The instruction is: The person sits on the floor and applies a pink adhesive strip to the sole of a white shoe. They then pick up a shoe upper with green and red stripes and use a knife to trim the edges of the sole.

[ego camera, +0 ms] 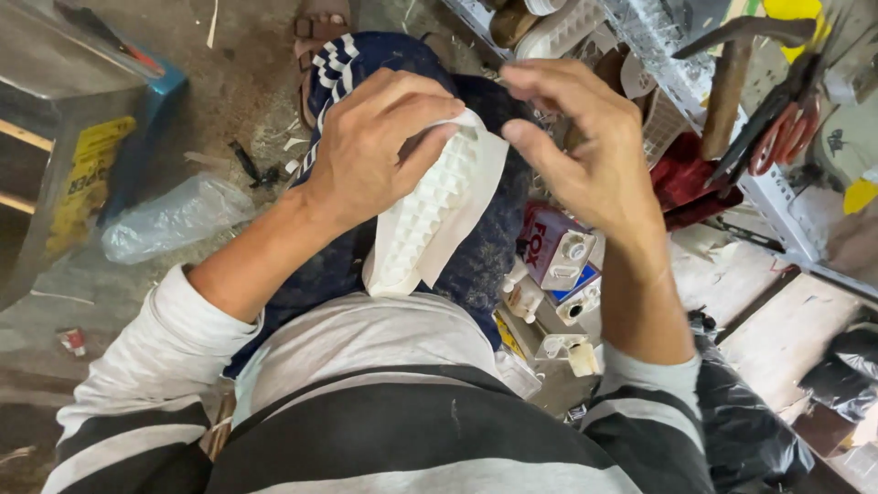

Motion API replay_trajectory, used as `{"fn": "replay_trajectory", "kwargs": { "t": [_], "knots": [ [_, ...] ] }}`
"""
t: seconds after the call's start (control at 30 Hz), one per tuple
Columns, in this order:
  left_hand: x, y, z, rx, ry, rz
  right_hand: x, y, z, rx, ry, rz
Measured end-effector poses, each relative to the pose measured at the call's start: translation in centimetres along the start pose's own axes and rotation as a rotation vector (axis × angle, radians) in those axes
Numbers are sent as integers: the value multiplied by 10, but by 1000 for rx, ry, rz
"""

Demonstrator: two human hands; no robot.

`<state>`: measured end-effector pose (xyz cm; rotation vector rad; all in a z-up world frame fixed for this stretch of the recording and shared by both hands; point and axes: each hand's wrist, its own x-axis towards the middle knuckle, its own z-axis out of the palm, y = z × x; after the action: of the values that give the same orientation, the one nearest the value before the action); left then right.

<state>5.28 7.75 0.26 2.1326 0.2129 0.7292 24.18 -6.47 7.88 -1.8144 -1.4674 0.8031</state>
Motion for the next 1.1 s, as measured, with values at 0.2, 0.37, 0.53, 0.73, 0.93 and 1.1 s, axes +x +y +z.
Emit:
{"fn": "replay_trajectory", "kwargs": {
  "t": [0.2, 0.37, 0.53, 0.73, 0.93, 1.1],
  "knots": [
    [9, -4, -4, -23, -70, 32, -58, -24, 77, -191, 639, 149],
    [18, -6, -8, -4, -166, 157, -46, -16, 108, -58, 729, 245],
    [23, -11, -13, 9, -186, 266, -37, -15, 109, 19, 778, 273],
    [26, -19, -11, 105, -195, 227, -30, -5, 108, 369, 741, 408],
    [36, -36, -14, 14, -368, 227, -25, 2, 101, 526, 650, 408],
    [46, -53, -17, -66, -619, 302, -26, 4, 109, 552, 676, 386]
  ]
}}
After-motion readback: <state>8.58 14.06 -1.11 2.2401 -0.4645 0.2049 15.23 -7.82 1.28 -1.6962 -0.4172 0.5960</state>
